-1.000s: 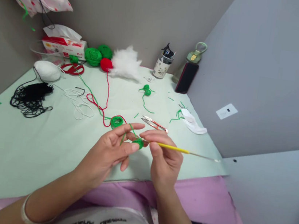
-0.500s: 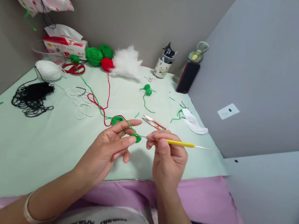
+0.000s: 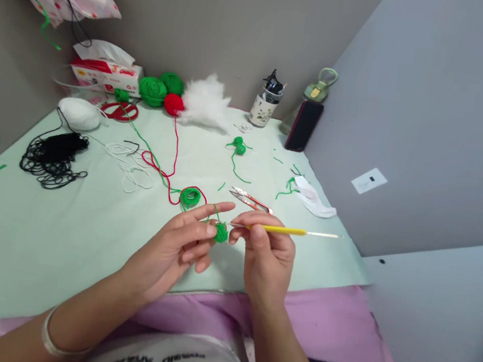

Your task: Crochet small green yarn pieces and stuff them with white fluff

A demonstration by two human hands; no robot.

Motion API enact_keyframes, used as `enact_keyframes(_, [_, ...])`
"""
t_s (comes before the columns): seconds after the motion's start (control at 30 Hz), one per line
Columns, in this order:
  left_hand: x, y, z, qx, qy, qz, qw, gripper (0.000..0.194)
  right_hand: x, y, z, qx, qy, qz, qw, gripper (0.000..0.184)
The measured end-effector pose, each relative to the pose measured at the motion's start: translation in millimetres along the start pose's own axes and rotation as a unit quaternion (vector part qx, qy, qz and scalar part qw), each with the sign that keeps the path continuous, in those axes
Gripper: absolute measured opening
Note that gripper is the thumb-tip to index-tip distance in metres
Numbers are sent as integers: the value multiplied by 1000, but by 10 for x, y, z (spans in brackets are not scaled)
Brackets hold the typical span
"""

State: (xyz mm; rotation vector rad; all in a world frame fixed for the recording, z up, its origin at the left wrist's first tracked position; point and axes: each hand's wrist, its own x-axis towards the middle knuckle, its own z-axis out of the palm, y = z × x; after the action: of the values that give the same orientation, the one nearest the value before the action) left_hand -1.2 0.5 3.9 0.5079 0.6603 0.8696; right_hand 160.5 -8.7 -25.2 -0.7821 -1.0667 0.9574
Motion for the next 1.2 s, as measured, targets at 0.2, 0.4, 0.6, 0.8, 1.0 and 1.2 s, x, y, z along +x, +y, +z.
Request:
enact_keyframes(0.2, [1, 18, 22, 6, 2, 24, 1000, 32, 94, -22, -17, 98, -5, 97, 990, 19])
enact_keyframes(0.4, [-10, -111, -42, 177, 17, 127, 976, 38, -35, 21, 41, -63, -15, -23, 998, 13])
enact_keyframes(0.6, [-15, -83, -67, 189, 33, 132, 973, 30, 12, -13, 27, -34, 7, 3, 999, 20])
enact_keyframes(0.8, [12, -54, -47, 180, 38, 152, 971, 28, 55, -67, 22, -8, -12, 24, 1000, 23])
enact_keyframes(1.0, [-20, -73, -66, 243, 76, 181, 950, 30, -63, -120, 8, -169, -38, -115, 978, 19])
enact_keyframes(1.2, [-21, -114, -12, 169, 86, 156, 969, 46, -159, -23, -7, -434, -79, -325, 836, 33])
